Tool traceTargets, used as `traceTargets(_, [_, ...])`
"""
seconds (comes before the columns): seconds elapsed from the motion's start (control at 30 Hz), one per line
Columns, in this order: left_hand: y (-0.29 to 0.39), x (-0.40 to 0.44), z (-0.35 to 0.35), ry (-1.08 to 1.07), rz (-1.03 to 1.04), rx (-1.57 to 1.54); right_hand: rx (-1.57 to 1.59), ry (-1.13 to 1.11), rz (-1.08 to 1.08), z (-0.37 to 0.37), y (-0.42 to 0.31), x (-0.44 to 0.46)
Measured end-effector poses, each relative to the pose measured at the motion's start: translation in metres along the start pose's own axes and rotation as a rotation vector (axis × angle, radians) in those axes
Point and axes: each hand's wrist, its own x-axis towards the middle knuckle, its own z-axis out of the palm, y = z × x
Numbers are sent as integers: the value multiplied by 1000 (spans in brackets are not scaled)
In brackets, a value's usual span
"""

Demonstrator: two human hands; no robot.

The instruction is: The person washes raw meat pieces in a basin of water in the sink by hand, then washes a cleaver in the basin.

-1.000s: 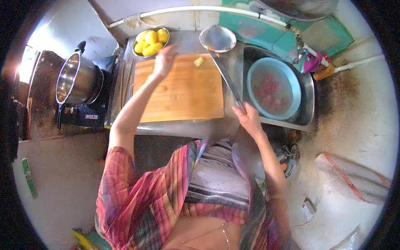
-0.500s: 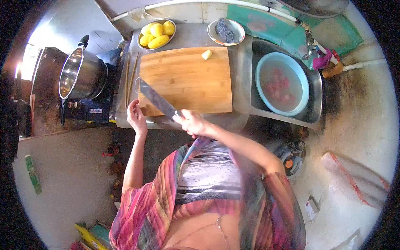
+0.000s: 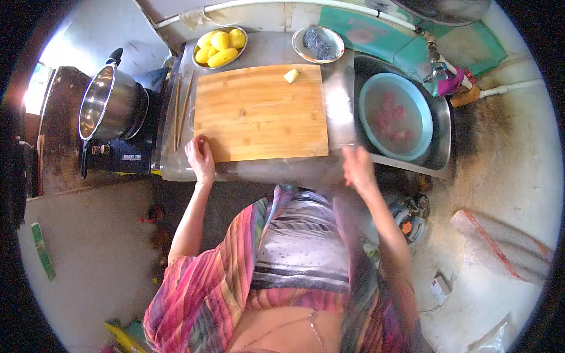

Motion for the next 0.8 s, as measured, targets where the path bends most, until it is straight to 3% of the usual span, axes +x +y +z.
traceTargets(0.07, [5,6,6,-6,207,219,117,111,-49,-27,-5,-6])
traceTargets(0.1, [7,8,12,-176,156,412,106,203,-75,-40,-1,-7])
traceTargets(0.17, [14,6,32,-215,171,516,101,292,-130,-57,-1,-12])
traceTargets(0.37, [83,-24,62,-421,263,496,254,284,-113,-73,11,-20])
traceTargets(0.47, [114,-43,82,-475,258,192,241,248,-106,-77,19,-12])
traceTargets(0.5, [126,-53,91,-465,369,78,242,224,-98,-76,20,-10])
traceTargets(0.57, [152,-56,109,-796,570,-250,219,185,-86,-78,20,-3])
traceTargets(0.6, [158,-55,108,-793,563,-246,280,136,-86,-78,16,-1])
traceTargets(0.67, [179,-44,95,-647,299,-469,381,65,-81,-80,10,0])
traceTargets(0.7, [175,-37,89,-467,336,-416,381,55,-79,-80,8,3])
traceTargets(0.77, [158,-21,68,-352,152,-388,348,-42,-95,-79,5,7])
traceTargets(0.8, [143,-15,58,-252,154,-331,246,-55,-77,-76,-3,8])
